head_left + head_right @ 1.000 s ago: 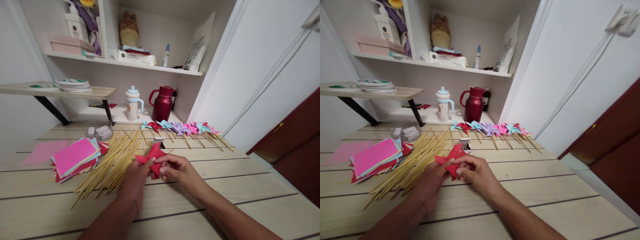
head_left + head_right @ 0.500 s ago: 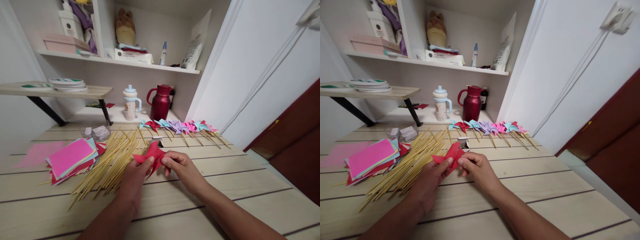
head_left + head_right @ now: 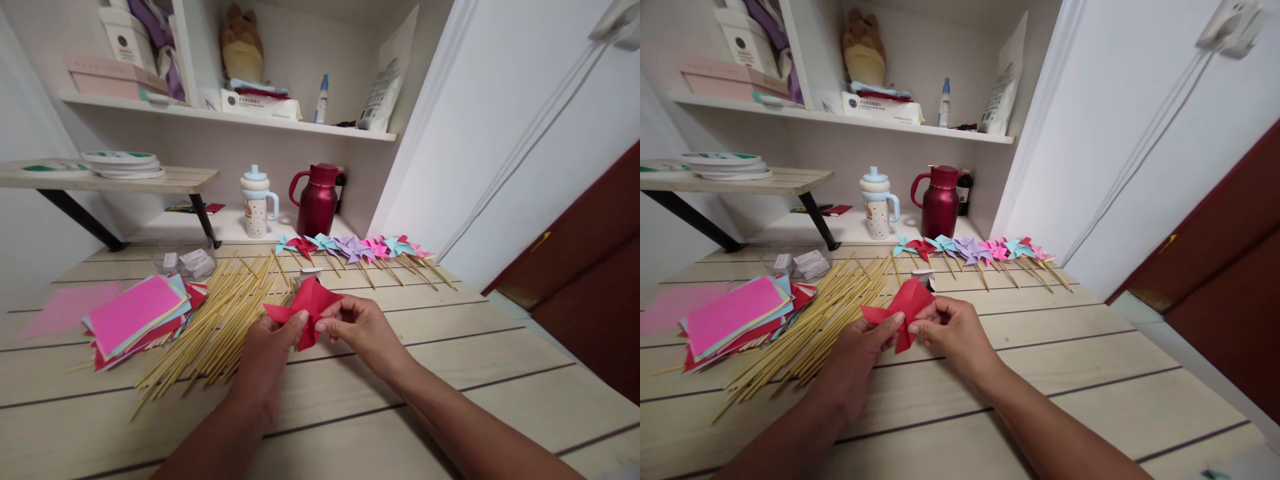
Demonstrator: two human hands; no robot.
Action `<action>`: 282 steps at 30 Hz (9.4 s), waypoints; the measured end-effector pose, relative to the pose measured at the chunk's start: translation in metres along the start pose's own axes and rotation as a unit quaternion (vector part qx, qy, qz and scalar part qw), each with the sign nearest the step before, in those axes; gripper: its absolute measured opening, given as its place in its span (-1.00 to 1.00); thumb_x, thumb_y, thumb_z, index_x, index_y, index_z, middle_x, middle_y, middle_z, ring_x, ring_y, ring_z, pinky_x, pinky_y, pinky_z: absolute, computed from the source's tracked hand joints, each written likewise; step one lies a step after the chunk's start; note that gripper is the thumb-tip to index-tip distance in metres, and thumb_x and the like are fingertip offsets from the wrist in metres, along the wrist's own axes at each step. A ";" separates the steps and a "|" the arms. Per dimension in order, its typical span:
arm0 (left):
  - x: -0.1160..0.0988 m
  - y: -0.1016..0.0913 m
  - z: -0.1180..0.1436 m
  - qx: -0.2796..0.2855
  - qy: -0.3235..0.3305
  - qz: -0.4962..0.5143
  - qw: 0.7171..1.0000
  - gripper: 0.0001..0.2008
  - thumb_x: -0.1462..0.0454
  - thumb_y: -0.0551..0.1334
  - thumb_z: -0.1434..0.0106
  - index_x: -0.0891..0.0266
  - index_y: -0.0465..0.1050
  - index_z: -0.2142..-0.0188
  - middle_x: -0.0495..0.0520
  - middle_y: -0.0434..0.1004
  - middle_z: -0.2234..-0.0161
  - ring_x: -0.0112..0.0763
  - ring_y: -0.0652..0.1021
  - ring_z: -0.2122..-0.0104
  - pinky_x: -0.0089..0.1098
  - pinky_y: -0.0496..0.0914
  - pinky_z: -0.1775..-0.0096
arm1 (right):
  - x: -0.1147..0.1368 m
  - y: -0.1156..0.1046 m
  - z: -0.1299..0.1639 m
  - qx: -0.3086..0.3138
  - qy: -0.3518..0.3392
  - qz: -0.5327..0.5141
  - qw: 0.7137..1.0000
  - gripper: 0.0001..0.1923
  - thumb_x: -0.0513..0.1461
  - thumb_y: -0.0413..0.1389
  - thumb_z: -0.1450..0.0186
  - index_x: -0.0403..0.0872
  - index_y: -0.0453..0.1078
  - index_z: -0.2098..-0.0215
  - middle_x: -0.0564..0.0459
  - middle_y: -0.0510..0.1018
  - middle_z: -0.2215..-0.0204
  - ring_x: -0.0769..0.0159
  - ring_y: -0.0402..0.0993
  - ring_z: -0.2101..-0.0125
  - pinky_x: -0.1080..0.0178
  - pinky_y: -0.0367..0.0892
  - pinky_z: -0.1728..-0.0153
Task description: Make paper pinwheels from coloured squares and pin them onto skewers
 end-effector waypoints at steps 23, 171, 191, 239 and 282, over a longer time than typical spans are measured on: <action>-0.002 0.005 0.003 0.034 0.021 -0.065 0.997 -0.74 0.13 0.36 -0.04 0.29 0.57 0.36 0.10 0.63 0.44 -0.22 0.58 0.40 -0.27 0.42 0.26 | -0.002 -0.004 0.001 -0.038 0.024 0.043 0.998 -0.85 -0.24 0.31 0.00 -0.10 0.42 0.58 0.15 0.47 0.63 0.43 0.31 0.60 0.34 0.22 0.55; -0.030 0.006 -0.004 0.038 0.145 -0.256 0.955 -0.88 0.18 0.34 -0.03 0.15 0.63 0.50 0.06 0.65 0.44 -0.19 0.57 0.36 -0.32 0.37 0.26 | 0.001 0.003 0.005 0.047 0.050 0.002 0.998 -0.78 -0.18 0.27 -0.10 -0.09 0.37 0.58 0.17 0.39 0.63 0.43 0.21 0.60 0.32 0.06 0.54; -0.011 -0.019 -0.015 -0.027 -0.030 0.134 0.990 -0.76 0.21 0.47 0.07 0.29 0.55 0.43 0.10 0.61 0.34 -0.43 0.50 0.36 -0.42 0.35 0.26 | 0.010 -0.012 0.001 -0.043 -0.127 0.084 0.987 -0.48 -0.15 0.17 -0.28 0.21 0.19 -0.18 -0.02 0.35 -0.08 0.15 0.43 0.03 0.02 0.34 0.00; -0.014 -0.013 -0.004 -0.080 0.057 -0.141 0.985 -0.77 0.12 0.37 -0.01 0.24 0.62 0.41 0.04 0.63 0.48 -0.26 0.54 0.43 -0.38 0.33 0.36 | 0.013 0.009 0.011 0.039 -0.108 0.084 0.990 -0.84 -0.14 0.20 -0.28 0.11 0.60 0.19 0.01 0.51 0.27 0.20 0.46 0.24 0.13 0.37 0.21; -0.008 -0.008 0.000 -0.048 0.013 -0.041 0.998 -0.74 0.11 0.40 -0.02 0.25 0.61 0.36 0.06 0.68 0.41 -0.25 0.58 0.36 -0.34 0.38 0.25 | -0.005 0.022 0.006 0.035 0.077 -0.244 0.966 -0.67 -0.14 0.40 -0.05 -0.07 0.51 0.26 0.05 0.62 0.36 0.33 0.48 0.40 0.29 0.33 0.33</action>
Point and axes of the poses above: each hand's wrist, its own z-axis away from the middle knuckle, its own y-axis out of the palm, x = y × z, the point moved 5 cm from there along -z, towards the middle knuckle
